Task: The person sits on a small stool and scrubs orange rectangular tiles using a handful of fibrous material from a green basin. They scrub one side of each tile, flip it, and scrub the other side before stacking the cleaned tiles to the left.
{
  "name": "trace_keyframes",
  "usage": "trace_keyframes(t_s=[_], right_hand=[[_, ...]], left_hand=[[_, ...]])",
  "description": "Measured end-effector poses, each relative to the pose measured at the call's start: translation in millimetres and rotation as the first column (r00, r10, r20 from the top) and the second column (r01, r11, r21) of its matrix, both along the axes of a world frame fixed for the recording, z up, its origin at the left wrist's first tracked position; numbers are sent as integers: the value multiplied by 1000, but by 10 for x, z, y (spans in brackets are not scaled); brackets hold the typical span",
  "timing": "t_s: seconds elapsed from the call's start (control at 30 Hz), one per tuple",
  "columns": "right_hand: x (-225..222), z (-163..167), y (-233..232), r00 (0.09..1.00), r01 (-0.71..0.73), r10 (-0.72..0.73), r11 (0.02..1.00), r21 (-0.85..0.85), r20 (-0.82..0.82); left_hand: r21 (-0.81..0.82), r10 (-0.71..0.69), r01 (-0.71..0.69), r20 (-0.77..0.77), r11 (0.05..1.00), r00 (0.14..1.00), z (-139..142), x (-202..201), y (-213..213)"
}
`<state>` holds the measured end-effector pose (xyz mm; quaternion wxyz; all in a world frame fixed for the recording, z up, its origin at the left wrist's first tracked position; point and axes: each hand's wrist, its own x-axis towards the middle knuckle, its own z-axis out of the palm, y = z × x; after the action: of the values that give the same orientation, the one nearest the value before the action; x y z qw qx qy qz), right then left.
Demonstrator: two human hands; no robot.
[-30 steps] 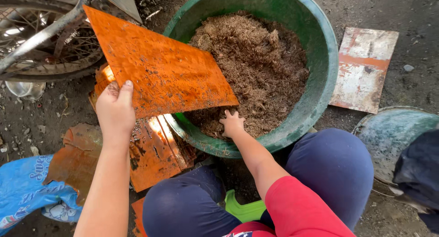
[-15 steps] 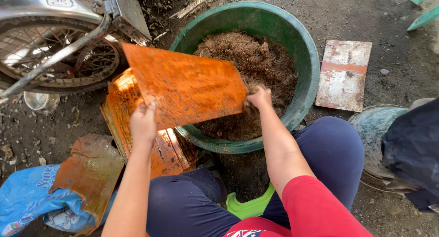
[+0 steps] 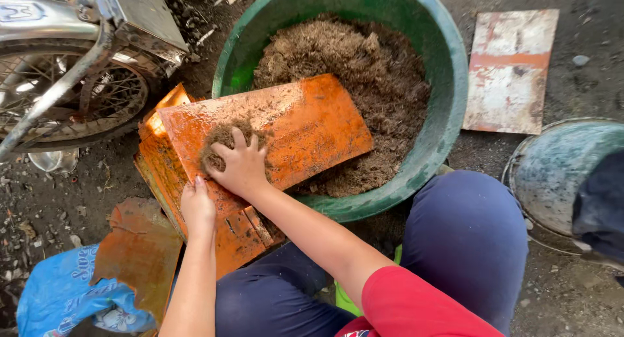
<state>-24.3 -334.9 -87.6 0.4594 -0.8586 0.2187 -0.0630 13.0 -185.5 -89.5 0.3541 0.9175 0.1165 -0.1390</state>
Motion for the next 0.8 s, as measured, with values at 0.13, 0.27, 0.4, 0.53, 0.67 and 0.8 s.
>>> trace_keyframes(t_s=[0.13, 0.27, 0.4, 0.53, 0.67, 0.8], right_hand=[[147, -718, -190, 994, 105, -105, 994, 1, -22], [-268, -1717, -1034, 911, 412, -410, 902, -127, 43], [-641, -2157, -1537, 733, 653, -663, 749, -115, -154], [-553, -1884, -993, 816, 546, -562, 827, -135, -136], [-230, -1220, -74, 971, 236, -235, 972, 22, -33], [-190, -1038, 93, 969, 202, -182, 973, -111, 169]], left_hand=[[-190, -82, 120, 195, 974, 977, -46, 65, 39], [-209, -108, 154, 218, 966, 970, -137, 40, 95], [-146, -148, 186, 237, 972, 960, -131, -20, 76], [-4, -107, 109, 151, 994, 983, -53, -87, -3], [51, -151, 143, 240, 988, 959, 37, -156, -51], [-68, -140, 160, 236, 985, 962, 74, -153, -64]])
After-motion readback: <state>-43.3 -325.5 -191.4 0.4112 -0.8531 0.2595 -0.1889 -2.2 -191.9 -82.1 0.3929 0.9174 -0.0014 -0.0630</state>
